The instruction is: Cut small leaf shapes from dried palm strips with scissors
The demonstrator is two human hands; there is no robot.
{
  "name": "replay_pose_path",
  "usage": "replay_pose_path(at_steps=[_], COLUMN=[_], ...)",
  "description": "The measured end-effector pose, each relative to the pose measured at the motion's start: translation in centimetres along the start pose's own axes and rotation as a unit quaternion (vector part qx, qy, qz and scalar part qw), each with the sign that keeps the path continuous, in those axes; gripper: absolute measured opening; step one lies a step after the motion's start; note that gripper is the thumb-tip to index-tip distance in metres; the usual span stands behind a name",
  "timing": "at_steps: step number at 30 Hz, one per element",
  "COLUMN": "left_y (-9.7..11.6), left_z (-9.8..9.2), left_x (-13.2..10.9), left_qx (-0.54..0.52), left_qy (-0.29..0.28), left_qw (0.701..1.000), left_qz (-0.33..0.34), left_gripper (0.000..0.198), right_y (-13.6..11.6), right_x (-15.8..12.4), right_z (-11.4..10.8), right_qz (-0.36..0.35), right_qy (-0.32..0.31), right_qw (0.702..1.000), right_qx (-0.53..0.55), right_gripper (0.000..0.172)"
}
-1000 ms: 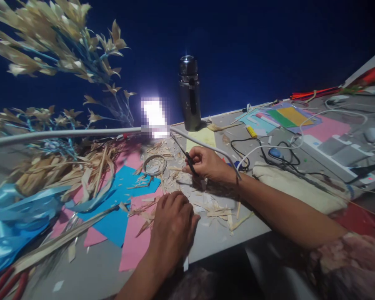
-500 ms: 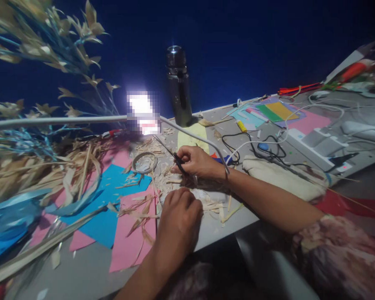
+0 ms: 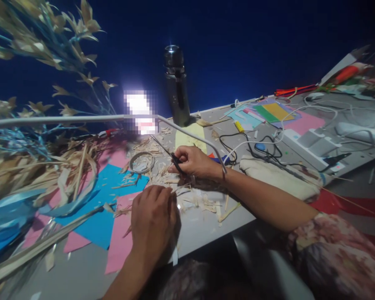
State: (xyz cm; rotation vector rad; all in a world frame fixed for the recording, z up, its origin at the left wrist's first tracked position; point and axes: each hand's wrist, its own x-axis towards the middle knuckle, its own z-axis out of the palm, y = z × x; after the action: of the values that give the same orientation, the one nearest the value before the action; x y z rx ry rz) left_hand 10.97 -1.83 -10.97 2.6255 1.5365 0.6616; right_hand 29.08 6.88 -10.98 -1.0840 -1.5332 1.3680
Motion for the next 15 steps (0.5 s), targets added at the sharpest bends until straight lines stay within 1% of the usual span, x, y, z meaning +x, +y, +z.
replay_pose_path(at_steps=[2, 3, 5, 7, 9, 10, 13, 15], left_y=[0.5, 1.0, 2.2, 3.0, 3.0, 2.7, 1.0, 0.2], left_z=[0.1, 0.3, 0.7, 1.1, 1.2, 1.2, 0.6, 0.2], left_x=[0.0, -0.1, -0.1, -0.2, -0.2, -0.2, -0.2, -0.4], left_qx=[-0.043, -0.074, -0.122, -0.122, -0.105, -0.103, -0.118, -0.119], left_qy=[0.021, 0.018, -0.022, -0.073, -0.101, -0.099, -0.061, -0.036], left_qw=[0.999, 0.996, 0.986, 0.979, 0.979, 0.982, 0.988, 0.990], left_qz=[0.023, 0.049, 0.109, 0.145, 0.141, 0.127, 0.083, 0.070], left_gripper=[0.022, 0.024, 0.021, 0.020, 0.019, 0.018, 0.019, 0.018], right_y=[0.0, 0.0, 0.0, 0.0, -0.1, -0.2, -0.3, -0.3], right_x=[0.0, 0.0, -0.1, -0.1, -0.1, -0.1, -0.1, -0.1], right_z=[0.1, 0.1, 0.1, 0.1, 0.1, 0.2, 0.2, 0.2], right_qz=[0.001, 0.001, 0.000, -0.001, 0.005, 0.010, 0.016, 0.009], right_qy=[0.002, 0.003, 0.006, 0.007, 0.007, 0.005, -0.001, -0.001], right_qw=[1.000, 1.000, 1.000, 1.000, 1.000, 1.000, 1.000, 1.000], right_qx=[-0.002, -0.004, -0.012, -0.017, -0.011, -0.005, 0.004, -0.002], right_gripper=[0.035, 0.035, 0.034, 0.034, 0.035, 0.036, 0.038, 0.037])
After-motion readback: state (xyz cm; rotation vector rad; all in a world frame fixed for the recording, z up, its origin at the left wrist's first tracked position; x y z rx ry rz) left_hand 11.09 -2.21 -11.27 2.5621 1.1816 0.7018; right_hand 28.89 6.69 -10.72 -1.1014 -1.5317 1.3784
